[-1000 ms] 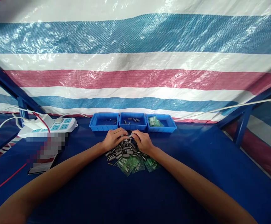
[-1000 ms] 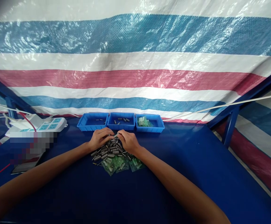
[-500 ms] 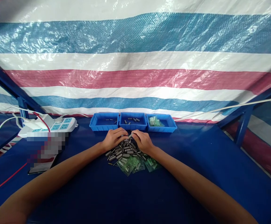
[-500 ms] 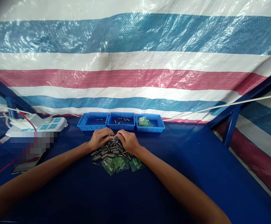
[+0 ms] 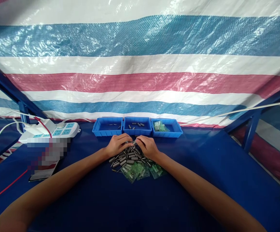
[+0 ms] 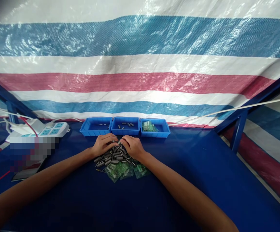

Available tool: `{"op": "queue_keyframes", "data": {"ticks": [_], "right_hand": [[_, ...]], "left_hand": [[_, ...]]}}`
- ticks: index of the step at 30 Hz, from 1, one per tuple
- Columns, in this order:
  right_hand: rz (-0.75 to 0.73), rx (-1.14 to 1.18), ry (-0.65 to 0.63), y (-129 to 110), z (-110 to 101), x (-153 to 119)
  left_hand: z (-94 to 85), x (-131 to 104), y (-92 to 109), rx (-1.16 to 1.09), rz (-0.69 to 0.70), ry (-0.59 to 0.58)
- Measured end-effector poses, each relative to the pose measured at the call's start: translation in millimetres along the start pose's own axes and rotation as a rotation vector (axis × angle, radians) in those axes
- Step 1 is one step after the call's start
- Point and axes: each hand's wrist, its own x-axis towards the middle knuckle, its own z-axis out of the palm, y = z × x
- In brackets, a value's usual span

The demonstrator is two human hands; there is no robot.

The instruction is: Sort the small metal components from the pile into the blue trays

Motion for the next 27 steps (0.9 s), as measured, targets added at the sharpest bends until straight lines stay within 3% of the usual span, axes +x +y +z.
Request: {"op": "queue_keyframes", "data": {"ticks": [13,27], "right_hand": [[0.051,0.035,-0.009,-0.5,-0.9,-1.1],[-0.001,0.03,0.039,0.0,0.6,-2.5]], "left_hand": [[1.5,-0.5,-0.7,0.033,-0.021,-0.013],[0.1,2.2,2.4,0.021,-0.007,-0.018]]}}
